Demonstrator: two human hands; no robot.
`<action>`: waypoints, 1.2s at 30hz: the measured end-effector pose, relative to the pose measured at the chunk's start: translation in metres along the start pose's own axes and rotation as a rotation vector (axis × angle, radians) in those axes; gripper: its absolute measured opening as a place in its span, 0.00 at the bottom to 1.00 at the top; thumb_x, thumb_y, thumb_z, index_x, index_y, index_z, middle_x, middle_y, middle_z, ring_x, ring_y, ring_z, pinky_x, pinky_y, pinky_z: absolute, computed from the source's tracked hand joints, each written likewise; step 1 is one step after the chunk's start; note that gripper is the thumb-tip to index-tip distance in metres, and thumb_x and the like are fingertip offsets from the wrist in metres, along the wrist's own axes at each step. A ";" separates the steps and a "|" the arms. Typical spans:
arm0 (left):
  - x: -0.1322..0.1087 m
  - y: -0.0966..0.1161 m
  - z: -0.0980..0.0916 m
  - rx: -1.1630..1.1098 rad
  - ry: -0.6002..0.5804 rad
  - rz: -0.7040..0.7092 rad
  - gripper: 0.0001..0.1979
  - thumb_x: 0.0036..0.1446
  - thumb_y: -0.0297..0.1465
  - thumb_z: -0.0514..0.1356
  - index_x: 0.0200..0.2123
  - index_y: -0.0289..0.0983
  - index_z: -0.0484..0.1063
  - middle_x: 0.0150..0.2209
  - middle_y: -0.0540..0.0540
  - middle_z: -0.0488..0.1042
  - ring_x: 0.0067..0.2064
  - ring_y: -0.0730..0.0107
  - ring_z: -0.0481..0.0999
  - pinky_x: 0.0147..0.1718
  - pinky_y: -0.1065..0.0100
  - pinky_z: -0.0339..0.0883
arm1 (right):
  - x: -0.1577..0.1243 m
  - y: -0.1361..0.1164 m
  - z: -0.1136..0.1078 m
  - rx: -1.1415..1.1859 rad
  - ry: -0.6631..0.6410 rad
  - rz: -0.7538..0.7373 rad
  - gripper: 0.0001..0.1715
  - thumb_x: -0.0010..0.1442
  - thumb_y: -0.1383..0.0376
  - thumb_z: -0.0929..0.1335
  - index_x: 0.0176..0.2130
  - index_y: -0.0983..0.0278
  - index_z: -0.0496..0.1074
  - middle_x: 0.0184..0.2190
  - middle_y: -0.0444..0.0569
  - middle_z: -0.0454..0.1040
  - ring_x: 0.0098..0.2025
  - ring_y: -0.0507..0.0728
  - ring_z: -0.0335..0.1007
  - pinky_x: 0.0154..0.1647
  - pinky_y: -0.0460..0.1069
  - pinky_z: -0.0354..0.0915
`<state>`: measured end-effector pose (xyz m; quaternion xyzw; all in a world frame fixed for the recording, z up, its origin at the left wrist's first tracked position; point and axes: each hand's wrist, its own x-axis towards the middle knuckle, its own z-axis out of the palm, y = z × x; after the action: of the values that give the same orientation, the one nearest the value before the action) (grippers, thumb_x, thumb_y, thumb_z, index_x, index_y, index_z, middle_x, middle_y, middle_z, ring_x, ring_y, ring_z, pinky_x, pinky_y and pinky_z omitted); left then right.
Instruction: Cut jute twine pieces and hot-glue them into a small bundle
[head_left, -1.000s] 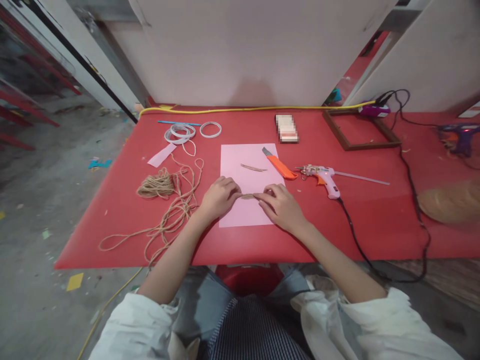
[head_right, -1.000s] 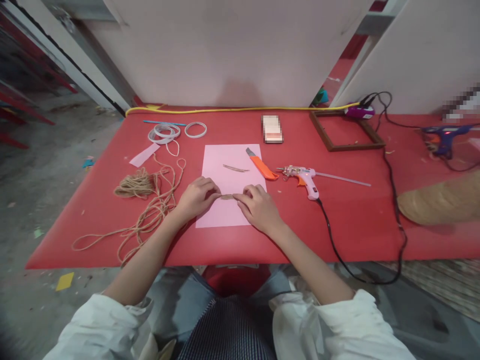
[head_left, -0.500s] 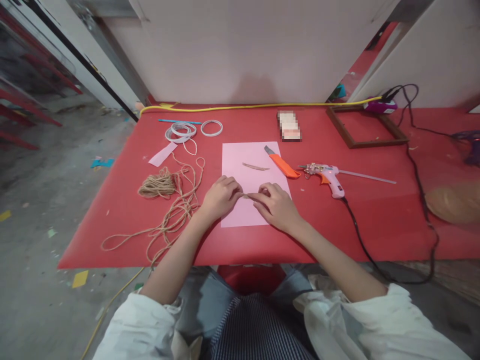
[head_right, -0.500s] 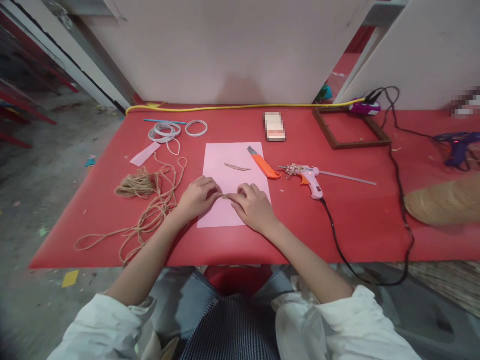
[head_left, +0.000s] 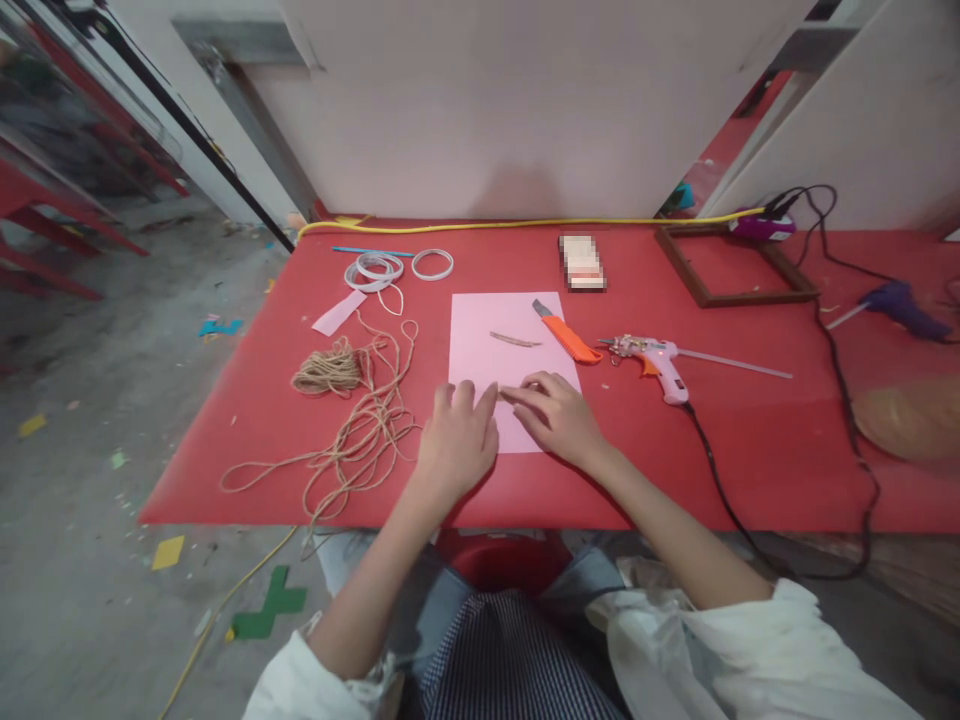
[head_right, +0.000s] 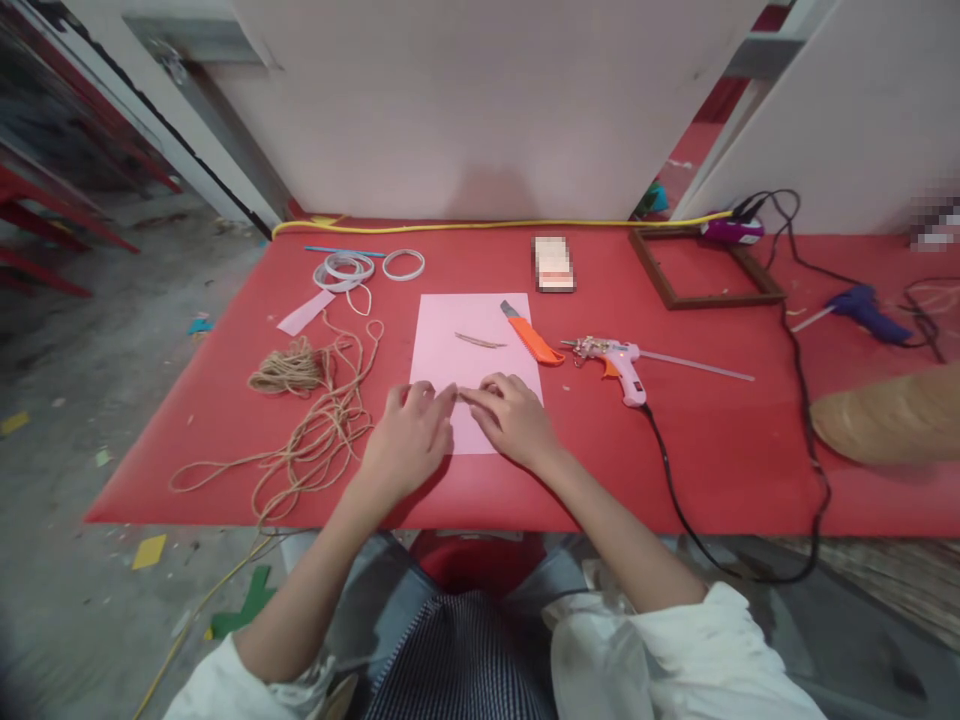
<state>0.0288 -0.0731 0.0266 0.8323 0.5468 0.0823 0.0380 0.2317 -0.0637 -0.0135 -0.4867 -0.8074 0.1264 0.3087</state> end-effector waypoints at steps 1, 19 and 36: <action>-0.004 0.008 0.002 0.015 -0.015 -0.021 0.25 0.66 0.31 0.52 0.65 0.38 0.66 0.56 0.35 0.70 0.60 0.46 0.64 0.56 0.48 0.67 | -0.002 0.002 -0.002 0.048 0.049 0.020 0.19 0.70 0.62 0.63 0.55 0.57 0.77 0.45 0.52 0.73 0.46 0.58 0.69 0.49 0.54 0.68; -0.016 0.019 0.018 0.044 -0.032 -0.071 0.27 0.68 0.31 0.48 0.69 0.35 0.61 0.66 0.33 0.63 0.69 0.37 0.55 0.59 0.45 0.66 | -0.016 -0.005 -0.010 -0.368 -0.073 0.061 0.21 0.72 0.60 0.61 0.56 0.60 0.77 0.47 0.56 0.73 0.45 0.63 0.63 0.47 0.56 0.63; -0.017 0.041 0.018 0.049 -0.020 -0.174 0.29 0.67 0.31 0.49 0.71 0.40 0.59 0.67 0.30 0.63 0.71 0.31 0.53 0.60 0.35 0.61 | -0.023 -0.005 -0.009 -0.310 0.005 0.074 0.20 0.71 0.63 0.62 0.54 0.63 0.78 0.49 0.58 0.74 0.47 0.63 0.65 0.50 0.58 0.66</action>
<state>0.0624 -0.1042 0.0134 0.7832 0.6184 0.0571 0.0300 0.2415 -0.0872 -0.0131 -0.5582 -0.7980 0.0105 0.2270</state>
